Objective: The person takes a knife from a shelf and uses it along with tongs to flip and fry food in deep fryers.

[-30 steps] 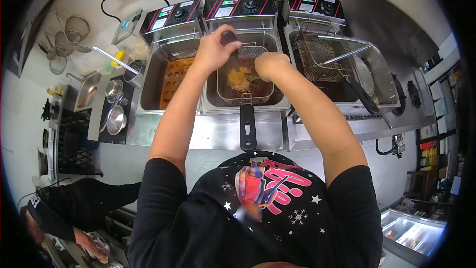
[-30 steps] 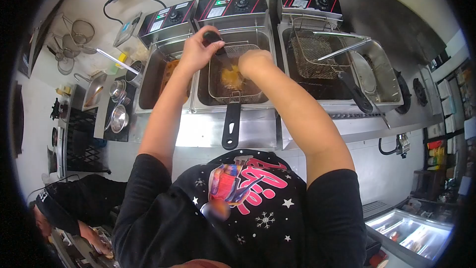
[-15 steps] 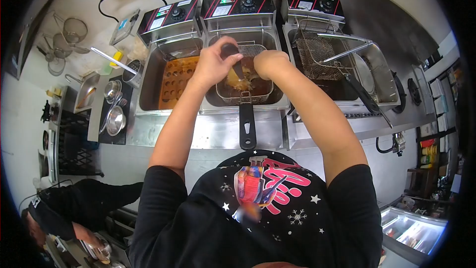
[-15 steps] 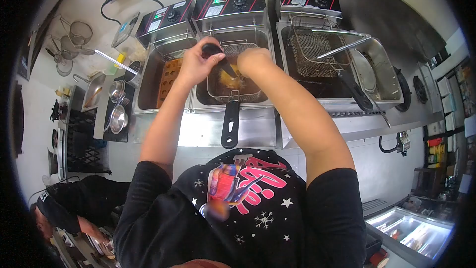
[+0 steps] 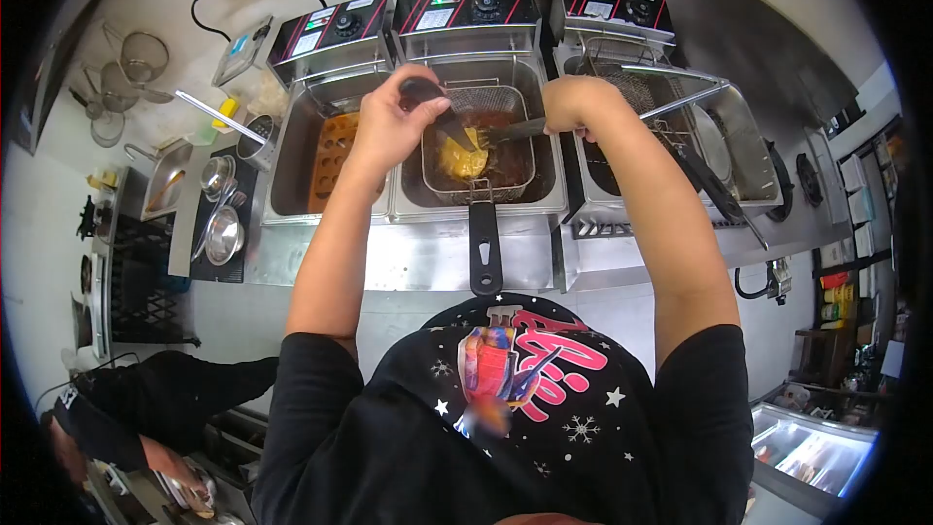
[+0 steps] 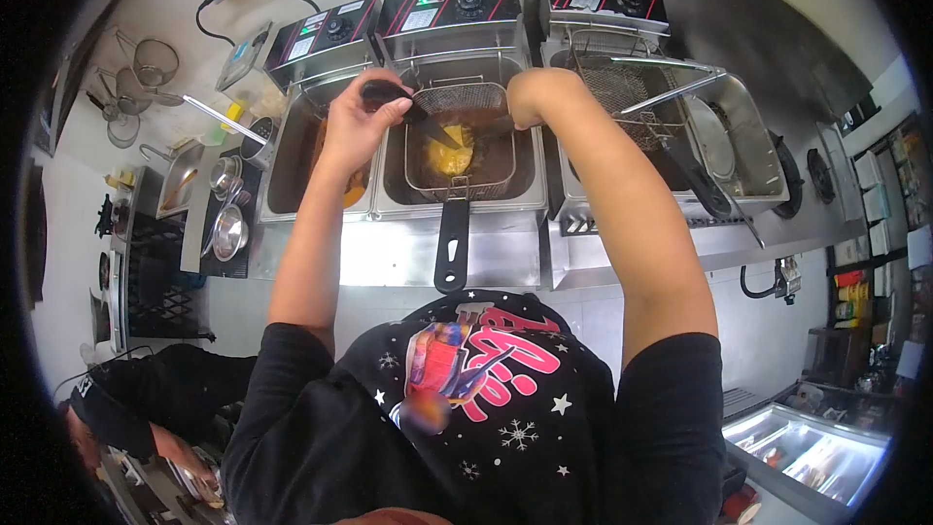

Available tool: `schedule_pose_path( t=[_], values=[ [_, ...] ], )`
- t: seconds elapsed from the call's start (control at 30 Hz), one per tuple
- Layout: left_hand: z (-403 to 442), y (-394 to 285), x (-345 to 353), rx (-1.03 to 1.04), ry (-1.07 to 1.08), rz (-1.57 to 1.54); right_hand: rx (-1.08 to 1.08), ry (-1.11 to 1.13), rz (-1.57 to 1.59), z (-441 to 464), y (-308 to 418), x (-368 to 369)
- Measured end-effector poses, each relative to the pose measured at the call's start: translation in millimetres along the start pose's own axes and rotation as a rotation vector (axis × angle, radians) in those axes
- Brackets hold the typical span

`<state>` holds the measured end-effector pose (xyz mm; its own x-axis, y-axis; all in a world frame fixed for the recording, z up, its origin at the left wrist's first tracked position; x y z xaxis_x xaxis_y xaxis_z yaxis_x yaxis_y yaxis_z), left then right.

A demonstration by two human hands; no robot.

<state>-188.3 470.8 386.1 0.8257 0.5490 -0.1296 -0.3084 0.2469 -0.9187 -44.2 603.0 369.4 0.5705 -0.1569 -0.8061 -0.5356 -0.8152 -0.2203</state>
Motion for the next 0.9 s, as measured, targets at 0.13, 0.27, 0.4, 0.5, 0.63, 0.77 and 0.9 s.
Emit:
schedule_pose_path(
  t=[0.13,0.27,0.4,0.5,0.63,0.77,0.9],
  values=[
    [-1.9,4.5,-8.9,-0.038,0.014,-0.049,0.030,0.124,0.312,26.1,-13.4,30.9],
    [-9.2,5.9,-19.8,-0.046,0.000,-0.159,-0.066,0.196,0.377,49.3,-14.1,51.5],
    [-20.5,3.8,-33.7,-0.036,0.029,-0.204,-0.150,0.257,0.541,64.4,-10.6,67.7],
    [-26.4,0.0,-41.1,-0.032,0.028,-0.216,-0.184,0.256,0.602,69.9,-4.9,74.4],
    [-32.0,-20.2,-49.3,-0.035,-0.003,-0.230,-0.177,0.230,0.594,71.5,-3.0,73.1],
    [-32.0,-41.8,-68.2,0.037,-0.035,-0.213,-0.147,0.101,0.421,53.3,-5.3,48.9],
    [-33.2,-60.1,-79.2,0.133,-0.098,-0.138,-0.122,-0.114,0.228,15.6,-4.4,8.5]
  ],
)
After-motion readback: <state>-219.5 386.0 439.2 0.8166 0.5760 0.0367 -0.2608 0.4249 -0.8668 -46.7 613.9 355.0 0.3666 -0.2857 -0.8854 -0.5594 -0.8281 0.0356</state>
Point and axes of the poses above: each hand's wrist, its own z-axis towards the middle knuckle, its own x-axis out of the palm, y = z × x, the point moved 9 cm from there along z, towards the middle knuckle, and after that the axes turned 11 degrees about -z, right-handed, at the moved point
